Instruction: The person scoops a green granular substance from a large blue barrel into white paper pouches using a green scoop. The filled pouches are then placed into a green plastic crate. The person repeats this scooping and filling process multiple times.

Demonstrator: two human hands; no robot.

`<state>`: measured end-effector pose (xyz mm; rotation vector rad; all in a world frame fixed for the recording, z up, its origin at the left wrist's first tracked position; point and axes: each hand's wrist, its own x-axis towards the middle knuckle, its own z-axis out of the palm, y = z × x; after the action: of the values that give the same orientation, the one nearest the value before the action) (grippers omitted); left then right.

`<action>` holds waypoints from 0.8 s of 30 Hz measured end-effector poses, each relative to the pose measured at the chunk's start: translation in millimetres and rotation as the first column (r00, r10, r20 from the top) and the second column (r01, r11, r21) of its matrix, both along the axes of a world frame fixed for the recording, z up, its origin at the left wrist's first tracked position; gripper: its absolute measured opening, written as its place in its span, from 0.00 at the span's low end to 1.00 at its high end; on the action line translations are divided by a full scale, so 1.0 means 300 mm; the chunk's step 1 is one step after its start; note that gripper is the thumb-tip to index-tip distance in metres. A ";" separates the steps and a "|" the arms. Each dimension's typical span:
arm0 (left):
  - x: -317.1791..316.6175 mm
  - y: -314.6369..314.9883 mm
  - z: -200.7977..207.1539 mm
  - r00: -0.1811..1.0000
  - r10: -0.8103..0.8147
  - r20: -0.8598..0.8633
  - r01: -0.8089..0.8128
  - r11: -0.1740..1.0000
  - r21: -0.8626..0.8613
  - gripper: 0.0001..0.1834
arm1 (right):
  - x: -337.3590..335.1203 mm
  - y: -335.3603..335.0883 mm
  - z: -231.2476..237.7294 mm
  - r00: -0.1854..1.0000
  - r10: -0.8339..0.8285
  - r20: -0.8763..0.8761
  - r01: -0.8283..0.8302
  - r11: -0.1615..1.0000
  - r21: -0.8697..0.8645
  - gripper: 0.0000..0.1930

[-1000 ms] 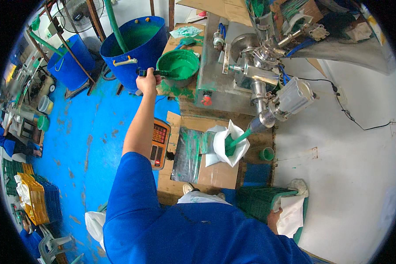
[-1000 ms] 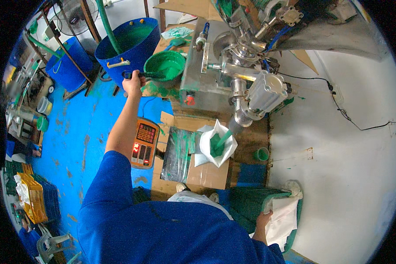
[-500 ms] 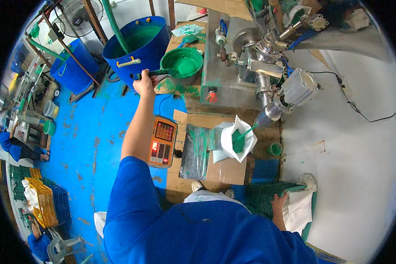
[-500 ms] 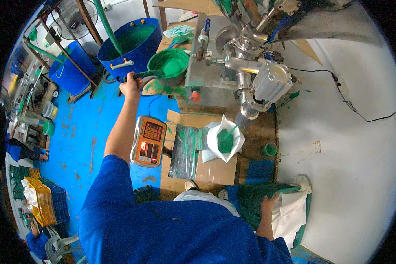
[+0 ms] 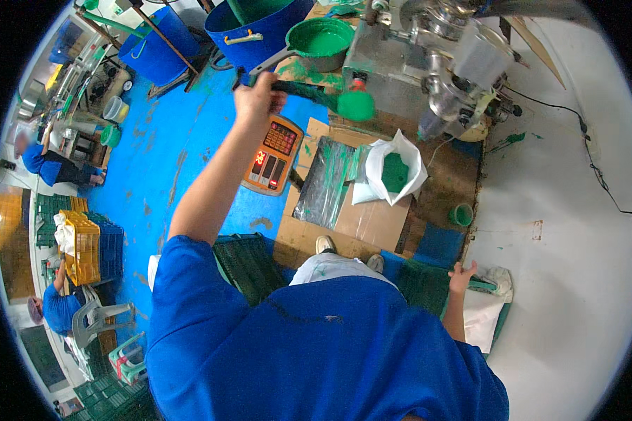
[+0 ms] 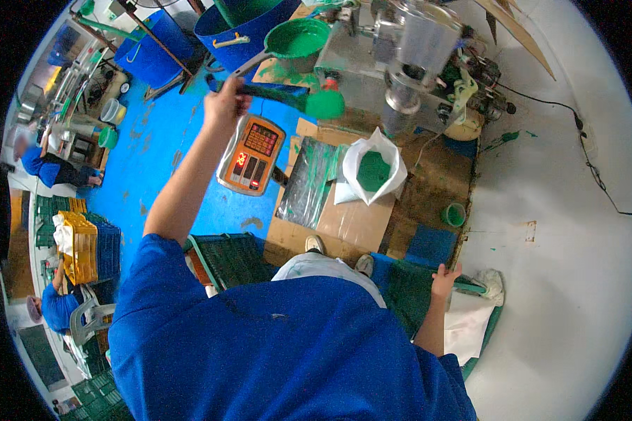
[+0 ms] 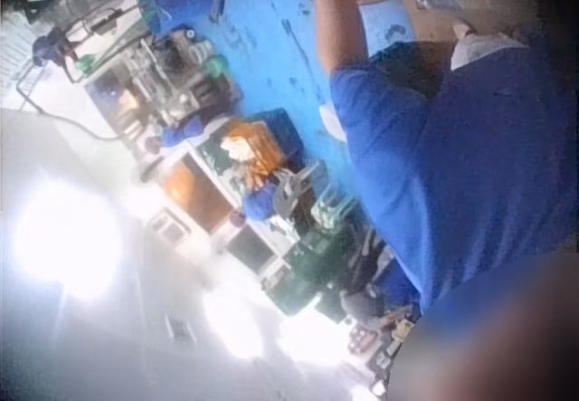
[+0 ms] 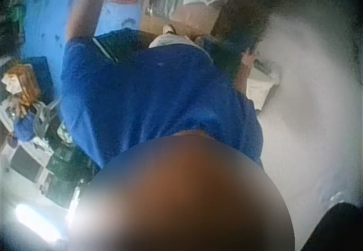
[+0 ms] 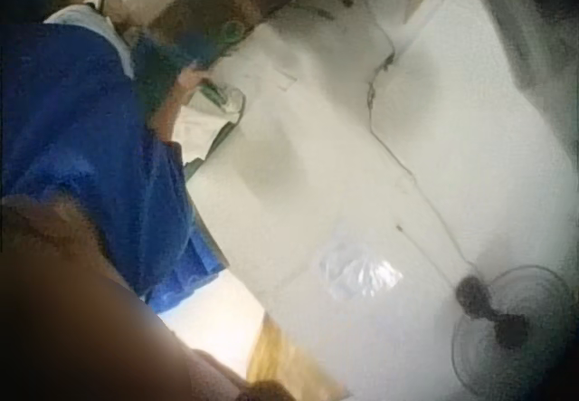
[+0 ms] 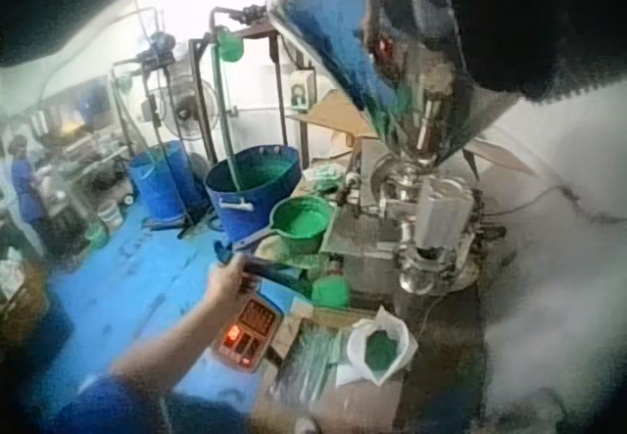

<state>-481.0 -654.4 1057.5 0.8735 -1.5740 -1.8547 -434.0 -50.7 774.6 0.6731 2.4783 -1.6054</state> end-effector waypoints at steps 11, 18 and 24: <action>0.034 0.670 -0.315 0.928 -0.338 0.158 0.276 0.338 -0.900 0.10 | -0.178 0.131 0.144 0.971 0.095 -0.217 -0.111 0.992 -0.064 0.33; 0.150 0.743 -0.330 0.896 -0.372 0.241 0.292 0.087 -0.952 0.12 | -0.189 0.213 0.137 0.976 0.055 -0.209 -0.100 0.972 -0.212 0.34; 0.233 0.784 -0.279 0.947 -0.304 0.106 0.224 0.389 -0.894 0.10 | -0.181 0.196 0.089 0.976 0.140 -0.168 -0.168 0.971 -0.169 0.33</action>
<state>-411.2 -419.2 973.7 0.0162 -2.3574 -0.8441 -488.2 8.2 801.4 0.3338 2.3755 -1.8572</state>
